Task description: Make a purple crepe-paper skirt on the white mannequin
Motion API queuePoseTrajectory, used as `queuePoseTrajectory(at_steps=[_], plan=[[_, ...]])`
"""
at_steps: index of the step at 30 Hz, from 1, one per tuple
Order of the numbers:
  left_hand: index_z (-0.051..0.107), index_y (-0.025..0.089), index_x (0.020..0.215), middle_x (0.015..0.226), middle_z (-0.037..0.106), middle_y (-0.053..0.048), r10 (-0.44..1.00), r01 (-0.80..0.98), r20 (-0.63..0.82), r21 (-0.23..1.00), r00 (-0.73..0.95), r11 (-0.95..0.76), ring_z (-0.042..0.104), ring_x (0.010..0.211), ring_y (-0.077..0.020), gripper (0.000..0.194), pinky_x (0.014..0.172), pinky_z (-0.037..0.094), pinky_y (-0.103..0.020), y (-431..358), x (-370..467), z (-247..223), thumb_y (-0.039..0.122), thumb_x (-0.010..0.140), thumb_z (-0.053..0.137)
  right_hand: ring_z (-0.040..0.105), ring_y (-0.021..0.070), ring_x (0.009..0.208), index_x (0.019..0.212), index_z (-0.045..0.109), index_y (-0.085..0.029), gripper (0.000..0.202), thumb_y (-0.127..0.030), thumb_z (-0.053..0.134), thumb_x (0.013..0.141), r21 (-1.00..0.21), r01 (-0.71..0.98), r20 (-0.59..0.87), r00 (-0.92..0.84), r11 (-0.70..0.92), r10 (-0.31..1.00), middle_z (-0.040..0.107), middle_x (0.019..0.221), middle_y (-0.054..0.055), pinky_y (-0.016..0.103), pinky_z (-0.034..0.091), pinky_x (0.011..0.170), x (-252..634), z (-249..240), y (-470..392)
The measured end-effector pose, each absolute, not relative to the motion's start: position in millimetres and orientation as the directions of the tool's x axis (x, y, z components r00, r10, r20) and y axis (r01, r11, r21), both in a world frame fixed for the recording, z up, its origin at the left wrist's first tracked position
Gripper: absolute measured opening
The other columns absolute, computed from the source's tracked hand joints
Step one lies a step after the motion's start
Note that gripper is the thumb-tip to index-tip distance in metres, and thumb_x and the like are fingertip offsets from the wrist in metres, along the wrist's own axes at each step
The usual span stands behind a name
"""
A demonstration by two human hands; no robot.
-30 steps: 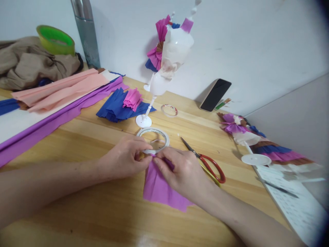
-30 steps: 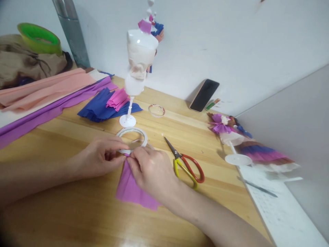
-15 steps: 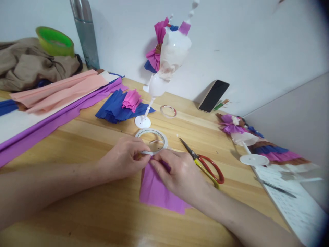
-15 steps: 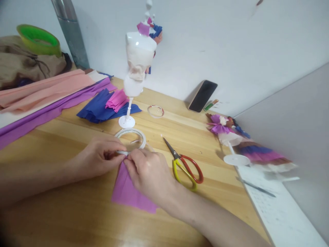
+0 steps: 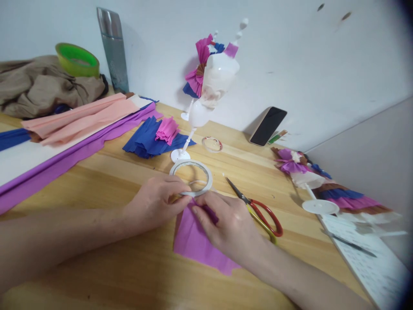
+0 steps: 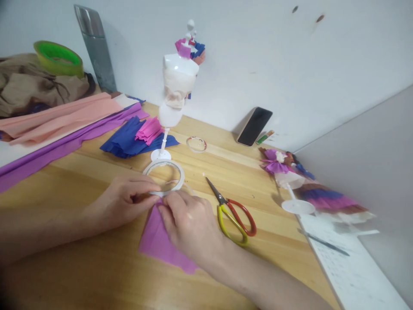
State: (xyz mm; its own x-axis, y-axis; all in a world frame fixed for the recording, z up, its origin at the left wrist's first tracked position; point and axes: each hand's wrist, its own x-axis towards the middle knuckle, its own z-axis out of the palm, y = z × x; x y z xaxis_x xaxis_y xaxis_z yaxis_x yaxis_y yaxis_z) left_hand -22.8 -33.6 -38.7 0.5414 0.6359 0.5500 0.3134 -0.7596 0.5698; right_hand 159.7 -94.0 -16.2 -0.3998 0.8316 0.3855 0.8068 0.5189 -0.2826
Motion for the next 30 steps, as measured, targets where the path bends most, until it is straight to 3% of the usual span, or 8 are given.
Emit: queuePoseTrajectory(at_steps=[5, 10, 15, 20, 23, 26, 30], plan=[[0.069, 0.018, 0.078, 0.072, 0.071, 0.0, 0.671, 0.395, 0.531, 0.547, 0.517, -0.738, 0.06, 0.066, -0.0124, 0.015, 0.061, 0.043, -0.024, -32, -27, -39, 0.02, 0.089, 0.059, 0.061, 0.0141, 0.059, 0.084, 0.062, -0.016, 0.016, -0.017, 0.05, 0.095, -0.234, 0.781, 0.437, -0.448, 0.579, 0.78, 0.067, 0.069, 0.005, 0.025, 0.046, 0.057, 160, -15, -94], [0.072, 0.02, 0.081, 0.075, 0.075, 0.0, 0.646, 0.466, 0.587, 0.451, 0.488, -0.761, 0.058, 0.066, -0.0155, 0.015, 0.068, 0.043, -0.031, -29, -30, -40, 0.025, 0.089, 0.061, 0.062, 0.013, 0.062, 0.08, 0.059, -0.018, 0.011, -0.016, 0.054, 0.09, -0.431, 0.755, 0.393, -0.336, 0.494, 0.856, 0.069, 0.074, 0.003, 0.024, 0.048, 0.06, 162, -11, -92], [0.072, 0.02, 0.075, 0.073, 0.074, 0.0, 0.619, 0.509, 0.615, 0.376, 0.488, -0.774, 0.05, 0.065, -0.0157, 0.019, 0.068, 0.041, -0.031, -29, -31, -39, 0.026, 0.09, 0.061, 0.047, 0.0087, 0.049, 0.068, 0.055, -0.019, 0.016, -0.016, 0.059, 0.084, -0.526, 0.749, 0.313, -0.269, 0.402, 0.911, 0.055, 0.057, -0.004, 0.021, 0.037, 0.049, 164, -5, -88], [0.069, 0.019, 0.075, 0.077, 0.075, -0.001, 0.569, 0.444, 0.624, 0.365, 0.535, -0.818, 0.061, 0.086, -0.0207, 0.018, 0.086, 0.044, -0.037, -28, -31, -38, 0.023, 0.09, 0.06, 0.046, 0.0088, 0.051, 0.065, 0.055, -0.019, 0.018, -0.015, 0.06, 0.081, -0.64, 0.688, 0.233, -0.252, 0.343, 0.939, 0.054, 0.057, -0.005, 0.021, 0.036, 0.051, 169, 1, -85], [0.066, 0.017, 0.077, 0.074, 0.073, 0.0, 0.574, 0.423, 0.599, 0.39, 0.558, -0.818, 0.063, 0.079, -0.0173, 0.014, 0.087, 0.045, -0.036, -28, -29, -39, 0.021, 0.089, 0.059, 0.048, 0.0096, 0.053, 0.068, 0.059, -0.018, 0.015, -0.017, 0.059, 0.082, -0.729, 0.627, 0.159, -0.236, 0.275, 0.959, 0.057, 0.06, -0.004, 0.022, 0.039, 0.052, 172, 3, -84], [0.061, 0.017, 0.071, 0.064, 0.067, 0.002, 0.572, 0.378, 0.591, 0.43, 0.569, -0.82, 0.059, 0.063, -0.0126, 0.017, 0.08, 0.047, -0.032, -30, -28, -39, 0.02, 0.088, 0.059, 0.054, 0.0108, 0.057, 0.072, 0.064, -0.018, 0.011, -0.017, 0.06, 0.082, -0.759, 0.594, 0.154, -0.231, 0.265, 0.961, 0.062, 0.065, -0.003, 0.022, 0.042, 0.055, 172, 3, -84], [0.058, 0.019, 0.067, 0.057, 0.056, 0.002, 0.608, 0.341, 0.561, 0.513, 0.562, -0.788, 0.049, 0.055, -0.0119, 0.02, 0.054, 0.038, -0.026, -32, -26, -38, 0.022, 0.087, 0.056, 0.061, 0.0126, 0.063, 0.075, 0.066, -0.019, 0.009, -0.015, 0.061, 0.082, -0.739, 0.594, 0.233, -0.218, 0.318, 0.948, 0.068, 0.07, -0.001, 0.024, 0.046, 0.061, 168, 1, -87]])
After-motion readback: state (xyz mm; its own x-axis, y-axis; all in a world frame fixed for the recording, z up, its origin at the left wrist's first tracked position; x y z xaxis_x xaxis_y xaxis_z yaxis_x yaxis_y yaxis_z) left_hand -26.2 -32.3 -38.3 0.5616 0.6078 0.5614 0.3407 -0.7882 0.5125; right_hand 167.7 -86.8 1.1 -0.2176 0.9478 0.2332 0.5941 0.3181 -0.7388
